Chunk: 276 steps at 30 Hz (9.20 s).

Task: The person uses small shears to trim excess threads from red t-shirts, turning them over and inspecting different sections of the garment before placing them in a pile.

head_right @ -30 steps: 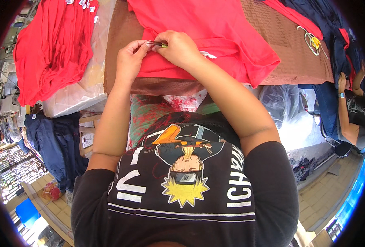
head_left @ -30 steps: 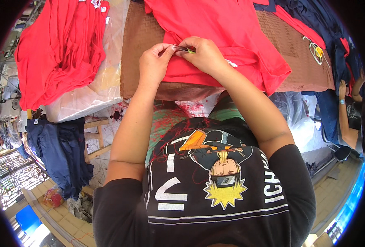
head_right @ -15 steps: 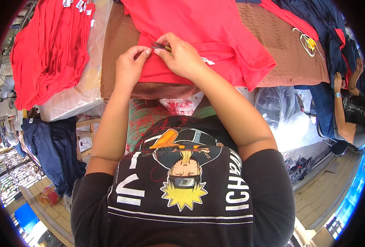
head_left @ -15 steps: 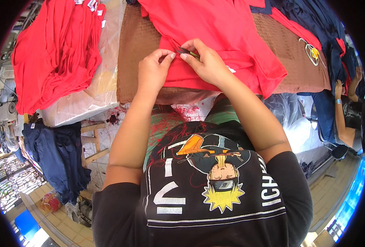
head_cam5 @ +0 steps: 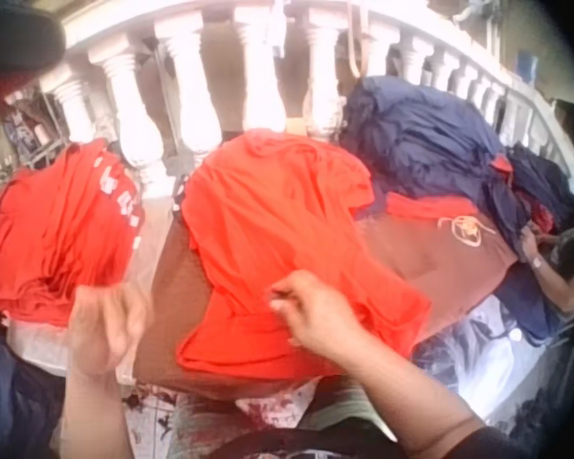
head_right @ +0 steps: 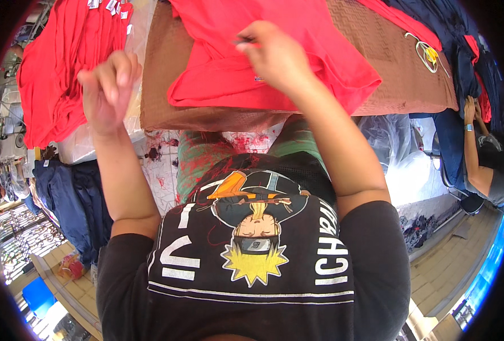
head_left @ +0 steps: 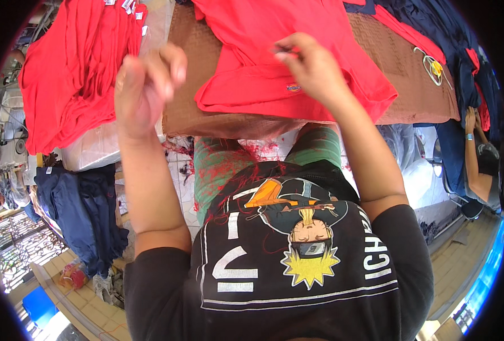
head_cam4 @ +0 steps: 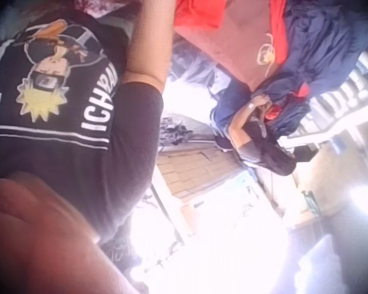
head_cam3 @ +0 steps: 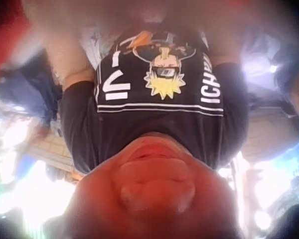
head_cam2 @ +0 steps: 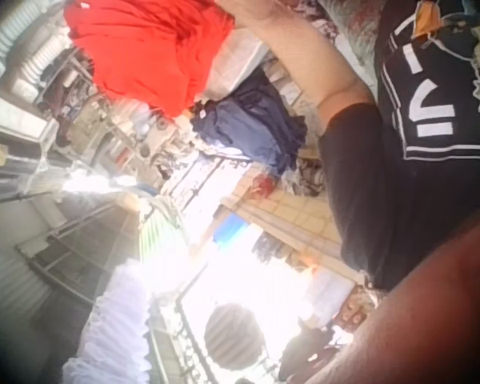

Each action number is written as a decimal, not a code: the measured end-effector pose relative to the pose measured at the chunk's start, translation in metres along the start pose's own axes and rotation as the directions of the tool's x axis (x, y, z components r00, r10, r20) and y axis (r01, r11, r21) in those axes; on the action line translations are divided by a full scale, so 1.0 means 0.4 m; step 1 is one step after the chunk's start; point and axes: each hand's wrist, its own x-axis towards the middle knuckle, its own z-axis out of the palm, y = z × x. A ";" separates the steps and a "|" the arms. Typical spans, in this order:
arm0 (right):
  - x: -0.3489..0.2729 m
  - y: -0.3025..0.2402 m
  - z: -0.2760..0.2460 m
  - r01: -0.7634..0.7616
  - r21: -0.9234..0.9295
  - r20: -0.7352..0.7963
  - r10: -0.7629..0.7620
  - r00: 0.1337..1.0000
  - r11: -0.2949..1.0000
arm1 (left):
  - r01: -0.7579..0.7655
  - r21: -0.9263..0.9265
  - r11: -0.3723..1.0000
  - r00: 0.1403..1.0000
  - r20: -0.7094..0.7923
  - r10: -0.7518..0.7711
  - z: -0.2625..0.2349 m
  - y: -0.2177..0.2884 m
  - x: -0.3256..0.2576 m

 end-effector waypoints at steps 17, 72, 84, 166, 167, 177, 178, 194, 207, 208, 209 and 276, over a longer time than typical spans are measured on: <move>-0.140 0.242 -0.417 -0.075 0.353 -0.536 0.267 0.801 0.933 | -0.289 0.337 0.896 -0.028 -0.939 0.344 -0.059 0.164 0.073; -0.281 0.213 -0.209 -0.404 0.156 -0.039 0.415 0.909 0.901 | 0.342 0.681 0.648 0.936 -0.184 -0.302 0.439 -0.256 0.148; -0.327 0.136 -0.164 -0.681 0.526 0.252 0.671 0.697 0.509 | 0.053 0.815 0.577 0.982 0.063 -0.179 0.466 -0.231 0.181; -0.219 0.189 -0.189 -0.570 0.477 0.055 0.625 0.779 0.669 | 0.413 0.317 0.854 0.898 0.017 -0.440 0.483 -0.398 0.307; -0.242 0.254 -0.175 -0.462 0.543 -0.007 0.553 0.833 0.702 | 0.443 0.302 0.844 0.877 0.047 -0.478 0.489 -0.403 0.315; -0.224 0.150 -0.186 -0.186 0.114 -0.271 0.211 0.939 0.976 | 0.274 0.726 0.631 0.919 -0.004 -0.394 0.492 -0.332 0.300; -0.220 0.150 -0.189 -0.213 0.188 -0.281 0.260 0.924 0.959 | 0.248 0.781 0.573 0.923 -0.011 -0.385 0.487 -0.331 0.305; -0.203 0.152 -0.214 -0.541 0.639 0.186 0.573 0.798 0.546 | 0.116 0.812 0.571 0.988 -0.154 0.017 0.539 -0.210 0.241; -0.255 0.166 -0.162 -0.448 0.828 0.152 0.633 0.759 0.337 | 0.607 -0.163 0.778 0.733 -0.264 -0.627 0.506 -0.307 0.172; -0.255 0.169 -0.161 -0.443 0.833 0.152 0.631 0.761 0.333 | 0.613 -0.142 0.777 0.738 -0.250 -0.627 0.504 -0.299 0.174; -0.257 0.170 -0.161 -0.438 0.836 0.153 0.628 0.763 0.329 | 0.617 -0.121 0.777 0.743 -0.236 -0.627 0.504 -0.294 0.175; -0.252 0.126 -0.162 -0.439 0.875 0.224 0.631 0.743 0.206 | 0.285 0.425 0.859 0.937 -0.311 -0.158 0.482 -0.203 0.175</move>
